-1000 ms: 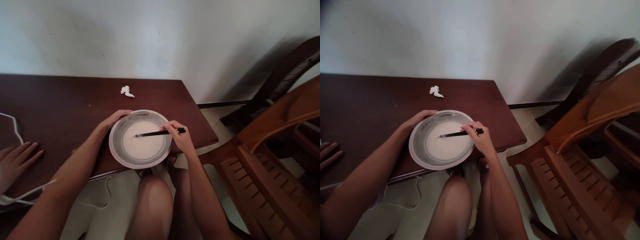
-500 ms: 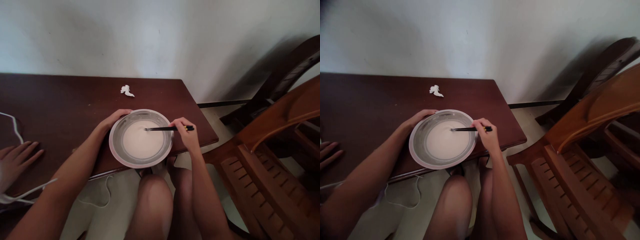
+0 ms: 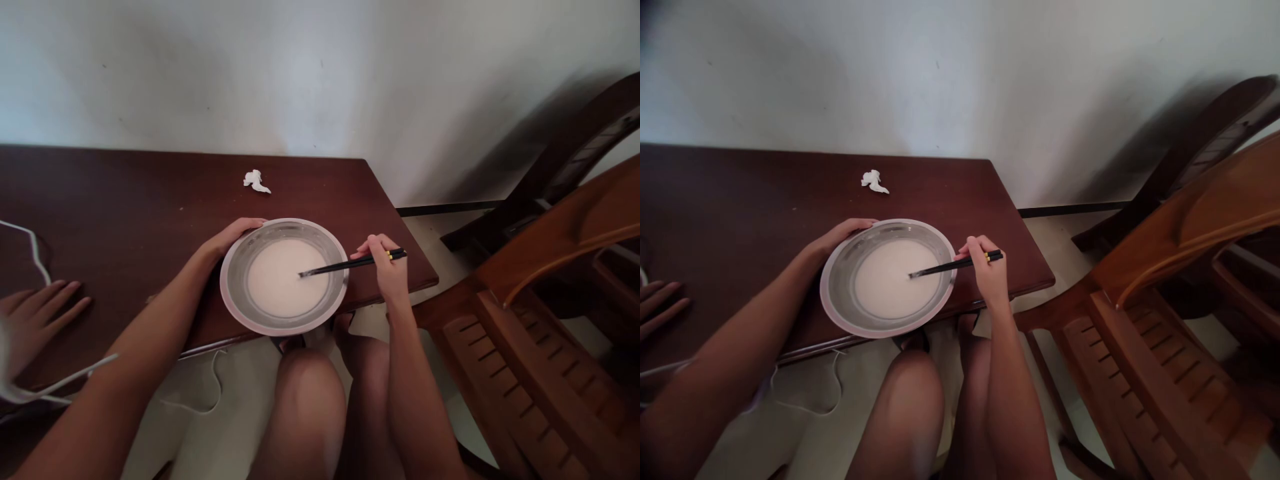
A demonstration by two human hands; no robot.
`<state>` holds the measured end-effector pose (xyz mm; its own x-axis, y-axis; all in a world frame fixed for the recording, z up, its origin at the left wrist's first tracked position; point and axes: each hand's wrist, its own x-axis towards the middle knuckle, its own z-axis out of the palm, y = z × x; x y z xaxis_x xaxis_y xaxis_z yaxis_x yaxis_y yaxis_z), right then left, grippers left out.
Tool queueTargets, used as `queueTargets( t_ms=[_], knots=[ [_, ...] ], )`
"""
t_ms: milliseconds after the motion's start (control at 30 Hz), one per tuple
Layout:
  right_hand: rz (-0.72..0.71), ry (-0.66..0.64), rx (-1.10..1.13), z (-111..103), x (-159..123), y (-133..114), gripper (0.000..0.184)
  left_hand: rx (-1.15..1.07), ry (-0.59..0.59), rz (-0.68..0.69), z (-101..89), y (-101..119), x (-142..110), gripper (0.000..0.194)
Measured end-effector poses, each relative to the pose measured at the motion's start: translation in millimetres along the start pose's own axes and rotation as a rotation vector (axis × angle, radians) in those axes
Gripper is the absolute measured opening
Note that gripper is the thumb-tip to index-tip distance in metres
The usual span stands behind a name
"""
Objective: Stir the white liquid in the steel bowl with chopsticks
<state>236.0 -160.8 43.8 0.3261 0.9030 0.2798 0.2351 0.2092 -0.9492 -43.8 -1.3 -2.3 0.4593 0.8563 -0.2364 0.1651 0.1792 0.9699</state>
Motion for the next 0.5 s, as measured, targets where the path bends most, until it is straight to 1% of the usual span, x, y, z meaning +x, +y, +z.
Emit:
queueTargets(
  t_ms=[67,133,167,200,233,333,367,400,433,500],
  knots=[
    [0.006,-0.115,0.023,4,-2,0,0.034,-0.003,0.008,-0.009,-0.8,0,1,0.026],
    [-0.031,-0.256,0.001,10,-4,-1,0.03,-0.003,0.001,-0.011,-1.8,-1,1,0.027],
    [-0.056,-0.293,-0.019,11,-4,-1,0.027,-0.003,-0.008,-0.01,-2.4,-2,2,0.028],
    [-0.075,-0.295,-0.036,12,-3,-2,0.024,0.001,-0.015,-0.007,-3.0,-3,2,0.029],
    [-0.084,-0.257,-0.046,11,-3,-2,0.022,0.009,-0.015,-0.006,-3.6,-4,2,0.03],
    [-0.047,-0.067,-0.022,5,-1,-1,0.026,0.031,0.005,-0.005,-4.6,-5,3,0.031],
    [-0.026,-0.037,-0.004,3,-1,-1,0.029,0.03,0.011,-0.004,-4.5,-5,4,0.03],
    [-0.008,-0.042,0.011,2,-1,-1,0.032,0.025,0.012,-0.004,-4.1,-4,4,0.03],
    [0.0,-0.085,0.017,3,-2,-1,0.033,0.018,0.009,-0.005,-3.6,-4,3,0.029],
    [-0.007,-0.224,0.006,6,-3,-1,0.03,0.01,-0.001,-0.007,-2.4,-2,3,0.029]
  ],
)
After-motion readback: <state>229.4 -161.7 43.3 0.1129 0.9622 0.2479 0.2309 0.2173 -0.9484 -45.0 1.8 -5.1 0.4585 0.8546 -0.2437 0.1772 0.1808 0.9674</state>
